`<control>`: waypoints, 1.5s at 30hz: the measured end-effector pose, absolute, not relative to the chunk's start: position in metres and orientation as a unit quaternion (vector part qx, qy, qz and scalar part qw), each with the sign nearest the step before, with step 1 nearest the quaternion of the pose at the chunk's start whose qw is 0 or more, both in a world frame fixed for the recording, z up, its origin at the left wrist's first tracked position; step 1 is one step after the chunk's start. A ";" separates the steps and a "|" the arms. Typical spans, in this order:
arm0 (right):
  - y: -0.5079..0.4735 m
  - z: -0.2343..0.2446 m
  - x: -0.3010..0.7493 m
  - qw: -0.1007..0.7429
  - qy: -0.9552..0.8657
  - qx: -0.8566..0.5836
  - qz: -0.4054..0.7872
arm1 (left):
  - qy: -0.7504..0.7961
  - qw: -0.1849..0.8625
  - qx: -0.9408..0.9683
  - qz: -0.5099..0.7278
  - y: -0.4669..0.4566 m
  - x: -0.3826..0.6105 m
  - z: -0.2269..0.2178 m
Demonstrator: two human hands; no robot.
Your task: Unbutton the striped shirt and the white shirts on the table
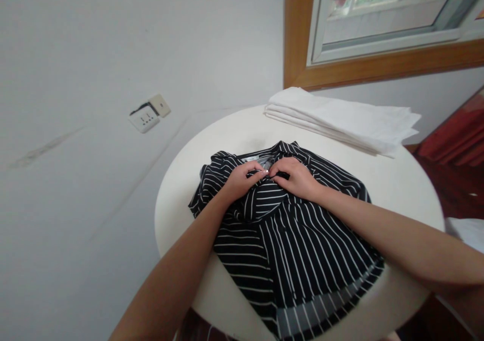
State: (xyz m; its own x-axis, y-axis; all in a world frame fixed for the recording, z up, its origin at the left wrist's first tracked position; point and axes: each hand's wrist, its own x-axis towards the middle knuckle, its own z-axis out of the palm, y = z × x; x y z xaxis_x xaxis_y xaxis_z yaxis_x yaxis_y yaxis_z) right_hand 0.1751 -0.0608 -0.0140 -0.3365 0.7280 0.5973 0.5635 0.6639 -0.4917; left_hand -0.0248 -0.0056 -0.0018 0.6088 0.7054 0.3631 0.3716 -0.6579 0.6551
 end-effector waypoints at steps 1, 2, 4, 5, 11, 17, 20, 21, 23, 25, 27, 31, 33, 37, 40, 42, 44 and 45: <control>-0.061 -0.013 0.175 0.426 -0.808 -0.395 0.100 | 0.334 0.247 0.840 0.350 -0.004 -0.026 -0.002; -0.062 -0.012 0.176 0.440 -0.798 -0.397 0.105 | 0.361 0.221 0.815 0.396 -0.001 -0.027 -0.003; -0.062 -0.010 0.177 0.485 -0.759 -0.415 0.127 | 0.421 0.164 0.749 0.485 0.005 -0.033 -0.003; -0.061 -0.010 0.177 0.512 -0.730 -0.431 0.139 | 0.447 0.138 0.716 0.518 0.008 -0.036 -0.004; -0.048 -0.014 0.185 0.593 -0.593 -0.510 0.190 | 0.499 0.063 0.651 0.568 0.016 -0.050 -0.004; -0.043 -0.016 0.188 0.598 -0.639 -0.441 0.202 | 0.433 -0.046 0.753 0.494 -0.006 -0.039 0.011; -0.048 -0.011 0.188 0.573 -0.683 -0.433 0.133 | 0.365 -0.006 0.829 0.424 -0.016 -0.028 0.013; -0.050 -0.009 0.188 0.560 -0.696 -0.439 0.101 | 0.343 0.022 0.852 0.396 -0.017 -0.025 0.010; -0.057 -0.003 0.186 0.521 -0.728 -0.444 0.038 | 0.313 0.076 0.878 0.355 -0.016 -0.021 0.002; -0.064 0.002 0.183 0.459 -0.781 -0.423 -0.002 | 0.307 0.117 0.880 0.344 -0.012 -0.020 -0.006; -0.067 0.006 0.180 0.385 -0.844 -0.373 -0.011 | 0.317 0.151 0.870 0.347 -0.007 -0.022 -0.013; -0.061 0.007 0.186 0.324 -0.885 -0.333 0.012 | 0.324 0.199 0.855 0.354 -0.002 -0.027 -0.017; -0.053 0.007 0.199 0.354 -0.858 -0.371 0.024 | 0.319 0.206 0.854 0.356 -0.001 -0.028 -0.017; -0.038 0.003 0.231 0.441 -0.750 -0.491 -0.031 | 0.320 0.206 0.851 0.361 0.001 -0.028 -0.020; -0.035 0.003 0.245 0.472 -0.682 -0.550 -0.099 | 0.316 0.190 0.857 0.361 0.001 -0.029 -0.019; -0.038 0.006 0.244 0.473 -0.678 -0.549 -0.120 | 0.310 0.159 0.871 0.347 -0.001 -0.030 -0.016; -0.046 0.011 0.235 0.454 -0.722 -0.509 -0.112 | 0.299 0.125 0.891 0.319 -0.002 -0.030 -0.013; -0.050 0.014 0.227 0.431 -0.763 -0.473 -0.097 | 0.292 0.112 0.900 0.304 -0.003 -0.031 -0.012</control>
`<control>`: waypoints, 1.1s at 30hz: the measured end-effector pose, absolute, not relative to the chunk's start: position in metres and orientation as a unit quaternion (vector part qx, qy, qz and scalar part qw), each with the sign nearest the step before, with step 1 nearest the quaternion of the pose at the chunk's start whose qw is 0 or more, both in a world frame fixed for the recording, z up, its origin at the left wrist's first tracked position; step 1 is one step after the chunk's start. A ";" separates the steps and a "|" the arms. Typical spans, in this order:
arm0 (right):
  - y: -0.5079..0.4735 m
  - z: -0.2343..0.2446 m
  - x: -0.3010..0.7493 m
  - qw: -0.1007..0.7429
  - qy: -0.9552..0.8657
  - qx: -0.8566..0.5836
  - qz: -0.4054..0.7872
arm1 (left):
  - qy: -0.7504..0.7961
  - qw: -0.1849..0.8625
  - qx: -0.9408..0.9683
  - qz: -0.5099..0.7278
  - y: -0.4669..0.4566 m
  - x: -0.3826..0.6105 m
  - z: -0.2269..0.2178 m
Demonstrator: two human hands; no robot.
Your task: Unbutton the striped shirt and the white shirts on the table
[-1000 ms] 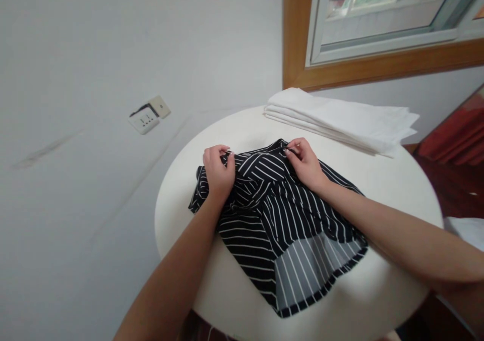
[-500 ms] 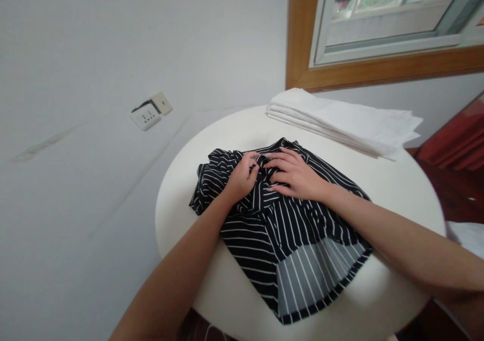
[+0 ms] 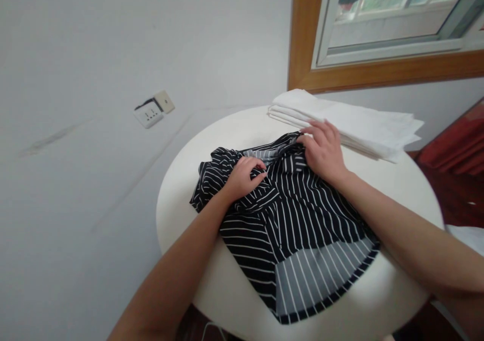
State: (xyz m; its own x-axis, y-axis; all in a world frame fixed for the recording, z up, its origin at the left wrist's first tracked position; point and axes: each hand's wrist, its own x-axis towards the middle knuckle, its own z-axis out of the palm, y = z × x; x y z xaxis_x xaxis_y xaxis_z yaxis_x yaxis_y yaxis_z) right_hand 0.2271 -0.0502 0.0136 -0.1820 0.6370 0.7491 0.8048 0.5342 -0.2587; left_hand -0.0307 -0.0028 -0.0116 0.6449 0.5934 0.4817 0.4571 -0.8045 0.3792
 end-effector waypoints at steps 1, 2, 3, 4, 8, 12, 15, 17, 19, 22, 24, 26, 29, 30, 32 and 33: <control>-0.055 0.015 0.218 0.398 -0.807 -0.429 -0.077 | 0.286 0.102 0.907 0.291 -0.003 -0.031 -0.011; -0.060 0.015 0.208 0.361 -0.847 -0.385 -0.056 | 0.281 0.095 0.913 0.282 -0.003 -0.031 -0.010; -0.064 0.014 0.198 0.323 -0.878 -0.351 -0.037 | 0.279 0.090 0.916 0.275 -0.002 -0.031 -0.011; -0.067 0.011 0.189 0.297 -0.892 -0.340 -0.025 | 0.279 0.087 0.918 0.269 -0.002 -0.031 -0.011; -0.066 -0.002 0.169 0.266 -0.861 -0.433 -0.021 | 0.294 0.085 0.919 0.247 0.000 -0.031 -0.015; -0.053 -0.008 0.183 0.269 -0.835 -0.480 0.019 | 0.303 0.096 0.917 0.240 0.000 -0.032 -0.014; -0.047 -0.005 0.202 0.254 -0.856 -0.443 0.082 | 0.298 0.088 0.922 0.229 -0.001 -0.033 -0.013; -0.044 -0.003 0.212 0.245 -0.876 -0.399 0.117 | 0.292 0.083 0.925 0.229 0.000 -0.034 -0.012; -0.042 -0.002 0.219 0.241 -0.892 -0.357 0.139 | 0.285 0.079 0.925 0.239 0.000 -0.034 -0.011; -0.040 -0.003 0.222 0.255 -0.889 -0.353 0.145 | 0.284 0.071 0.920 0.261 0.003 -0.038 -0.008; -0.041 -0.004 0.221 0.288 -0.867 -0.383 0.137 | 0.299 0.055 0.913 0.271 0.007 -0.043 -0.005; -0.042 -0.003 0.219 0.320 -0.846 -0.405 0.131 | 0.324 0.031 0.905 0.274 0.012 -0.051 -0.003; -0.044 -0.001 0.215 0.306 -0.841 -0.430 0.115 | 0.373 -0.016 0.886 0.276 0.019 -0.064 0.000; -0.045 -0.002 0.213 0.287 -0.842 -0.447 0.099 | 0.394 -0.034 0.875 0.278 0.020 -0.067 0.001; -0.046 -0.004 0.210 0.252 -0.837 -0.482 0.061 | 0.438 -0.076 0.847 0.293 0.015 -0.067 0.006; -0.046 -0.007 0.208 0.243 -0.833 -0.495 0.046 | 0.453 -0.099 0.830 0.310 0.010 -0.063 0.009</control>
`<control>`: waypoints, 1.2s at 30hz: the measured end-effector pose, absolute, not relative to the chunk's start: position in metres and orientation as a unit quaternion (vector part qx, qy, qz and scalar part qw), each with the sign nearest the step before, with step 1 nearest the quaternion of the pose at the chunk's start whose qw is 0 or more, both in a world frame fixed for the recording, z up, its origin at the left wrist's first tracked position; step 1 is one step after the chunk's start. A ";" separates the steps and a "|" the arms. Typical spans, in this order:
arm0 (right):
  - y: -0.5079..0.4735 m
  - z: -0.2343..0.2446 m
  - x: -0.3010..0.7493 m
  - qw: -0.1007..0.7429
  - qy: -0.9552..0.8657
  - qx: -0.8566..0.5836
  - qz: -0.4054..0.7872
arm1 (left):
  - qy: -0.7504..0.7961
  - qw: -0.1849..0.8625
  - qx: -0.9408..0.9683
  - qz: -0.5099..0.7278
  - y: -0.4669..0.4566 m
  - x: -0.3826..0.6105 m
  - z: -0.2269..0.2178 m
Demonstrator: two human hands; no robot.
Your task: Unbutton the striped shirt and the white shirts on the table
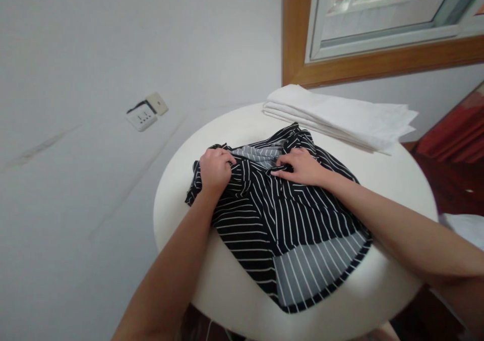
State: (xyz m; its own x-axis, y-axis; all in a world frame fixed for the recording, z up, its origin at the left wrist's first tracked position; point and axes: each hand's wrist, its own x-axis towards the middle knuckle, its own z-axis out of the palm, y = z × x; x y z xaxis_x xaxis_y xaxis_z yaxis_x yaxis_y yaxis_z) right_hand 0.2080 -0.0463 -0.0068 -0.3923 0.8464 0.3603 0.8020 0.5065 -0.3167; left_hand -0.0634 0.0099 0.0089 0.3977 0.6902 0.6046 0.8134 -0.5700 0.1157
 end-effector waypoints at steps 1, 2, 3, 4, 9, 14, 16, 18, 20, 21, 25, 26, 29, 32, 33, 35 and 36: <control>-0.046 -0.009 0.206 0.241 -0.831 -0.500 0.037 | -0.459 0.122 -0.815 -0.334 0.003 -0.058 0.012; -0.045 -0.012 0.205 0.245 -0.831 -0.499 0.037 | -0.453 0.138 -0.802 -0.363 -0.005 -0.050 0.016; -0.044 -0.015 0.203 0.255 -0.831 -0.493 0.041 | -0.435 0.145 -0.797 -0.393 -0.014 -0.041 0.018; -0.043 -0.017 0.202 0.269 -0.829 -0.487 0.047 | -0.405 0.135 -0.800 -0.421 -0.022 -0.031 0.019; -0.039 -0.020 0.200 0.354 -0.821 -0.435 0.102 | -0.258 -0.130 -0.832 -0.473 -0.034 0.009 -0.007; -0.038 -0.020 0.198 0.392 -0.805 -0.419 0.150 | -0.296 -0.362 -0.793 -0.389 -0.010 0.001 -0.027; -0.038 -0.020 0.197 0.405 -0.792 -0.425 0.169 | -0.294 -0.360 -0.816 -0.343 -0.005 -0.006 -0.025; -0.038 -0.021 0.196 0.411 -0.778 -0.435 0.192 | -0.274 -0.338 -0.844 -0.313 -0.004 -0.011 -0.021; -0.038 -0.022 0.195 0.411 -0.763 -0.447 0.223 | -0.252 -0.320 -0.863 -0.298 -0.004 -0.014 -0.018; -0.039 -0.022 0.195 0.411 -0.754 -0.453 0.240 | -0.244 -0.315 -0.870 -0.292 -0.004 -0.014 -0.018; -0.041 -0.020 0.194 0.422 -0.721 -0.457 0.305 | -0.229 -0.278 -0.890 -0.278 -0.005 -0.014 -0.015; -0.042 -0.019 0.194 0.426 -0.715 -0.454 0.318 | -0.228 -0.262 -0.895 -0.279 -0.006 -0.014 -0.014; -0.042 -0.018 0.194 0.430 -0.705 -0.443 0.349 | -0.232 -0.217 -0.903 -0.290 -0.009 -0.012 -0.013; -0.039 -0.018 0.195 0.429 -0.702 -0.432 0.370 | -0.229 -0.204 -0.900 -0.309 -0.010 -0.011 -0.013; -0.038 -0.018 0.195 0.428 -0.701 -0.429 0.377 | -0.225 -0.207 -0.899 -0.313 -0.010 -0.011 -0.013; -0.037 -0.018 0.196 0.427 -0.699 -0.424 0.388 | -0.217 -0.219 -0.898 -0.315 -0.009 -0.011 -0.012; -0.036 -0.018 0.197 0.425 -0.698 -0.422 0.393 | -0.215 -0.225 -0.897 -0.314 -0.008 -0.012 -0.012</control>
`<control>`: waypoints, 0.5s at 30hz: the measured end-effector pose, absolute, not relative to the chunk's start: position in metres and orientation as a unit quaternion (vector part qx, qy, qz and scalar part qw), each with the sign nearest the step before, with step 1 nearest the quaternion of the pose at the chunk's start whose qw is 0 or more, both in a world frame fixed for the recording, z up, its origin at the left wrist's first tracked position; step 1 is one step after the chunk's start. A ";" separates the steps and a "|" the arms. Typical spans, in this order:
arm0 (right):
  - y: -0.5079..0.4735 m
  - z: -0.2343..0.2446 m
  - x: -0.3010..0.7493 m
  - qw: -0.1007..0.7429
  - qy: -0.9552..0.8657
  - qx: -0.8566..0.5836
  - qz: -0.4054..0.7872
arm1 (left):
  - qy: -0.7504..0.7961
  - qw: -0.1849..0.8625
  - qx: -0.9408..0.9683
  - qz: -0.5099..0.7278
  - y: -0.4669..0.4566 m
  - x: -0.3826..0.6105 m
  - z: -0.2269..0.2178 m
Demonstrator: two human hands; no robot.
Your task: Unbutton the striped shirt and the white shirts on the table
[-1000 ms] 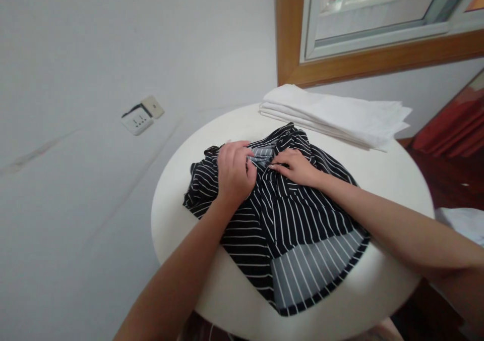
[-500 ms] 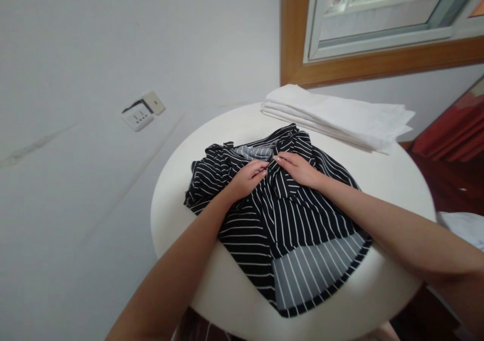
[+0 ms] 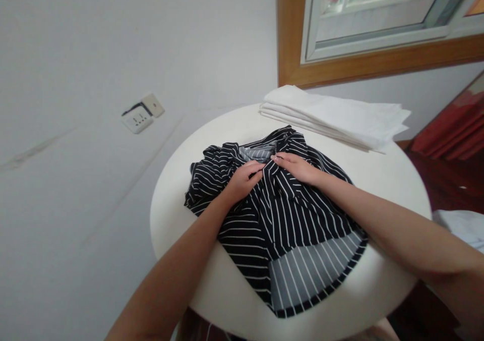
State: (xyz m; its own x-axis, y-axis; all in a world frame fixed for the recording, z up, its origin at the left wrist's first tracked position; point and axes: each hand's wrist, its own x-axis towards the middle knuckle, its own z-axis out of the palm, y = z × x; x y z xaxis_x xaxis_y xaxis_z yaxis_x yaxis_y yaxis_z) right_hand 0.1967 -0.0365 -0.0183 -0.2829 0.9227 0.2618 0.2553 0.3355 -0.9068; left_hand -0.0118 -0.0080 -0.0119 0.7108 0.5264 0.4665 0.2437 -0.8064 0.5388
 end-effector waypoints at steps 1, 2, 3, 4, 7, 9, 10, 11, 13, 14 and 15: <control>-0.036 -0.018 0.197 0.422 -0.699 -0.420 0.396 | 0.214 0.231 0.896 0.312 -0.008 -0.012 -0.011; -0.037 -0.018 0.197 0.419 -0.700 -0.419 0.399 | 0.217 0.237 0.895 0.311 -0.008 -0.012 -0.011; -0.037 -0.018 0.197 0.416 -0.703 -0.416 0.400 | 0.224 0.240 0.892 0.311 -0.008 -0.013 -0.011; -0.037 -0.017 0.197 0.413 -0.705 -0.415 0.400 | 0.236 0.242 0.888 0.312 -0.008 -0.012 -0.011; -0.037 -0.017 0.197 0.407 -0.706 -0.413 0.406 | 0.284 0.238 0.869 0.328 -0.010 -0.011 -0.012; -0.037 -0.017 0.197 0.402 -0.708 -0.414 0.408 | 0.312 0.231 0.856 0.341 -0.011 -0.008 -0.014; -0.036 -0.018 0.197 0.401 -0.709 -0.415 0.406 | 0.322 0.229 0.851 0.346 -0.012 -0.007 -0.015; -0.036 -0.018 0.196 0.401 -0.710 -0.415 0.404 | 0.331 0.227 0.846 0.350 -0.013 -0.005 -0.016; -0.035 -0.019 0.196 0.404 -0.712 -0.412 0.400 | 0.348 0.222 0.838 0.357 -0.014 -0.003 -0.017; -0.035 -0.019 0.196 0.407 -0.710 -0.411 0.402 | 0.357 0.217 0.833 0.363 -0.014 -0.002 -0.018; -0.035 -0.020 0.196 0.408 -0.707 -0.410 0.406 | 0.363 0.211 0.829 0.368 -0.014 -0.002 -0.018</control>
